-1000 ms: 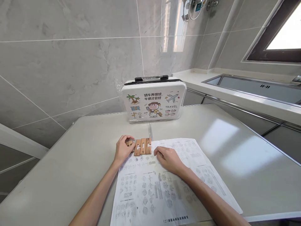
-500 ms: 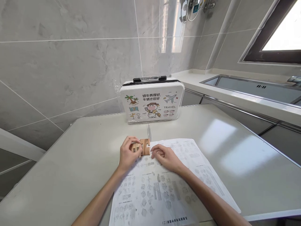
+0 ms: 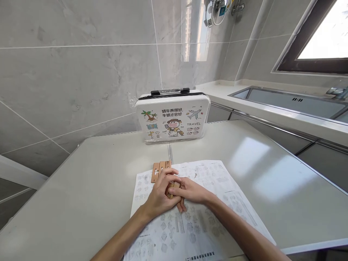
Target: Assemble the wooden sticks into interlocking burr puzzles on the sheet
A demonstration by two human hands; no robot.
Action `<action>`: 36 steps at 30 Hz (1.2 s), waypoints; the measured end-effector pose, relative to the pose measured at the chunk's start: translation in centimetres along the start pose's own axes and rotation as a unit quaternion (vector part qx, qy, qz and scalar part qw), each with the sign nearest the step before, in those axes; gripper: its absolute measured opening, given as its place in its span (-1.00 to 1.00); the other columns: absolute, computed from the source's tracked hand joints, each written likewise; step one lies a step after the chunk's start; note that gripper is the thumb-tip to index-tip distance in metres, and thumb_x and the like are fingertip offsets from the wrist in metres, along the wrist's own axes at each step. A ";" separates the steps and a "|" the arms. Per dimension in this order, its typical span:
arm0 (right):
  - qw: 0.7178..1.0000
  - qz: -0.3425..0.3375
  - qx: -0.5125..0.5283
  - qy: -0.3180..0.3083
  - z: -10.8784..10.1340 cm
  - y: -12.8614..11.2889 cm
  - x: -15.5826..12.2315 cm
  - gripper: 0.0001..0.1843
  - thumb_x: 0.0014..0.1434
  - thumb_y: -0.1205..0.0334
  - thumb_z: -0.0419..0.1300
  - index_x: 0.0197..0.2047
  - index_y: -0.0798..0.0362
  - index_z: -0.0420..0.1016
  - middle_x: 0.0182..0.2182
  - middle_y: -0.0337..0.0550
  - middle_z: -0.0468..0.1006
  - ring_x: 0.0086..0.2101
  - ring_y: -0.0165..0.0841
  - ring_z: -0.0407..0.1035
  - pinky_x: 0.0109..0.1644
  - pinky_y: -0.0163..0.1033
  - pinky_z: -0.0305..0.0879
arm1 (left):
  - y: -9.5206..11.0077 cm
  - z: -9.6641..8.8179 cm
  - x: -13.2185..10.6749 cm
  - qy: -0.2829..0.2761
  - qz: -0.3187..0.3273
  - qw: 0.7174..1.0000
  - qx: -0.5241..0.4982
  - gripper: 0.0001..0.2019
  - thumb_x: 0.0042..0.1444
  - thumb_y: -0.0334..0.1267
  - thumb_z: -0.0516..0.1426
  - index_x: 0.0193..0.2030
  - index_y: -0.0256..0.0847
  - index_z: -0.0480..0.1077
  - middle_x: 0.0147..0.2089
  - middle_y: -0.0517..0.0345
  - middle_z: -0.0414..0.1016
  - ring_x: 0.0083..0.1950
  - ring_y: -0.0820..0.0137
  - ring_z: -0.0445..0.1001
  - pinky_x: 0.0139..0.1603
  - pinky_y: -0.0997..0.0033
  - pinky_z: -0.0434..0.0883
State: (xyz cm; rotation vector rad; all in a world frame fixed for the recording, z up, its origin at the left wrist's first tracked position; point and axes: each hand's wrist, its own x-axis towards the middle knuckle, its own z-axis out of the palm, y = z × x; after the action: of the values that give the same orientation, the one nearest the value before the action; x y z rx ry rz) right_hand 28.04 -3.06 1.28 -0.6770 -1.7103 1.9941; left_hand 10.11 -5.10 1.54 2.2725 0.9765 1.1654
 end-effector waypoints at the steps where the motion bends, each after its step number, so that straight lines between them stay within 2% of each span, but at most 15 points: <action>1: 1.000 0.000 -0.010 0.010 0.1 0.0 0.0 -0.52 0.34 -0.15 0.16 -0.43 0.05 0.49 -0.65 -0.27 0.52 -0.63 -0.40 0.39 -0.38 -0.27 0.38 | 0.1 0.0 0.0 -0.003 0.002 1.000 -0.001 -0.58 0.11 -0.48 0.22 0.08 -0.03 0.35 0.16 -0.04 0.35 0.23 0.14 0.43 0.14 0.10 0.53; 5: 0.998 -0.002 -0.027 0.056 0.5 0.3 0.1 -0.49 0.34 -0.12 0.16 -0.54 0.03 0.46 -0.73 -0.27 0.44 -0.70 -0.41 0.32 -0.51 -0.31 0.30 | 0.6 -0.1 0.1 -0.039 -0.023 0.999 -0.019 -0.48 0.05 -0.51 0.21 0.14 -0.02 0.32 0.23 -0.08 0.35 0.27 0.09 0.41 0.19 0.04 0.51; 8: 0.995 0.003 -0.021 0.096 0.5 0.9 0.3 -0.49 0.33 -0.12 0.15 -0.55 0.01 0.44 -0.75 -0.28 0.40 -0.72 -0.40 0.31 -0.61 -0.34 0.20 | 1.0 -0.2 0.4 -0.074 -0.028 0.996 -0.035 -0.41 0.01 -0.50 0.22 0.19 -0.01 0.30 0.24 -0.08 0.37 0.28 0.07 0.41 0.25 -0.03 0.46; 10: 0.994 0.000 -0.007 0.109 0.3 1.4 0.5 -0.50 0.32 -0.14 0.16 -0.52 0.02 0.45 -0.75 -0.29 0.40 -0.72 -0.40 0.30 -0.65 -0.34 0.16 | 1.1 -0.3 0.6 -0.077 -0.027 0.996 -0.046 -0.39 0.00 -0.49 0.23 0.20 -0.01 0.29 0.21 -0.06 0.40 0.27 0.07 0.42 0.29 -0.04 0.42; 13: 0.993 -0.016 0.042 0.113 -0.2 1.8 0.7 -0.56 0.28 -0.20 0.22 -0.28 0.05 0.54 -0.72 -0.33 0.43 -0.76 -0.42 0.25 -0.70 -0.36 0.10 | 0.9 -0.6 0.6 -0.061 -0.049 0.994 -0.073 -0.32 -0.03 -0.43 0.28 0.26 -0.02 0.25 0.21 -0.06 0.41 0.27 0.06 0.42 0.29 0.00 0.43; 16: 0.989 -0.021 0.100 0.109 -0.8 1.7 0.7 -0.51 0.26 -0.21 0.26 -0.07 0.09 0.54 -0.69 -0.35 0.45 -0.78 -0.46 0.23 -0.75 -0.39 -0.02 | 0.3 -1.1 0.6 -0.059 -0.098 0.986 -0.121 -0.27 0.01 -0.31 0.31 0.33 -0.04 0.20 0.25 -0.08 0.40 0.27 0.07 0.44 0.27 0.04 0.45; 20: 0.982 -0.015 0.172 0.081 -1.5 1.5 0.5 -0.49 0.25 -0.19 0.28 -0.08 0.14 0.55 -0.62 -0.32 0.49 -0.80 -0.54 0.18 -0.78 -0.40 -0.12 | -0.5 -1.5 0.9 -0.083 -0.126 0.973 -0.176 -0.41 0.09 -0.14 0.32 0.27 -0.06 0.33 0.26 -0.08 0.43 0.27 0.06 0.43 0.31 0.02 0.41; 23: 0.977 -0.009 0.203 0.063 -1.7 1.6 0.4 -0.50 0.23 -0.17 0.31 -0.12 0.17 0.56 -0.60 -0.30 0.49 -0.81 -0.57 0.15 -0.78 -0.39 -0.14 | -1.2 -1.5 1.0 -0.092 -0.123 0.965 -0.212 -0.41 0.05 0.01 0.38 0.19 -0.07 0.41 0.27 -0.11 0.42 0.29 0.02 0.42 0.32 0.01 0.39; 26: 0.976 -0.008 0.208 0.064 -1.8 1.7 0.4 -0.49 0.23 -0.20 0.30 -0.24 0.16 0.54 -0.63 -0.28 0.47 -0.81 -0.56 0.12 -0.78 -0.38 -0.17 | -1.7 -1.3 1.0 -0.075 -0.141 0.956 -0.248 -0.33 -0.02 0.15 0.41 0.18 -0.08 0.42 0.24 -0.13 0.45 0.26 0.01 0.45 0.30 0.01 0.40; 28: 0.972 -0.015 0.220 0.087 -1.8 1.7 0.4 -0.53 0.23 -0.19 0.29 -0.25 0.12 0.51 -0.60 -0.26 0.51 -0.80 -0.56 0.11 -0.77 -0.37 -0.19 | -1.9 -1.2 1.0 -0.045 -0.157 0.949 -0.268 -0.30 -0.03 0.19 0.40 0.18 -0.09 0.41 0.20 -0.14 0.47 0.24 0.01 0.46 0.28 0.00 0.41; 32: 0.948 -0.060 0.273 0.150 -2.0 1.5 0.6 -0.65 0.23 -0.08 0.31 -0.23 0.07 0.51 -0.52 -0.28 0.51 -0.73 -0.59 0.09 -0.69 -0.39 -0.08 | -2.1 -1.3 1.1 0.028 -0.198 0.935 -0.293 -0.32 0.01 0.19 0.38 0.18 -0.11 0.38 0.15 -0.14 0.47 0.21 0.05 0.46 0.25 0.02 0.43; 36: 0.915 -0.075 0.342 0.202 -2.5 1.4 0.6 -0.68 0.24 -0.04 0.33 -0.28 0.06 0.48 -0.53 -0.34 0.36 -0.67 -0.59 0.01 -0.62 -0.38 -0.03 | -2.1 -1.3 1.1 0.044 -0.221 0.927 -0.301 -0.34 0.00 0.13 0.41 0.16 -0.12 0.39 0.10 -0.08 0.46 0.15 0.12 0.47 0.20 0.11 0.44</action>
State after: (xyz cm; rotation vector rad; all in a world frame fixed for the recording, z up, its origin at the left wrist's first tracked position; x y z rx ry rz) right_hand 29.06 -0.98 -0.50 -0.6135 -0.7240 1.9780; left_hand 8.65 -2.82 1.56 1.4396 0.9335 1.1647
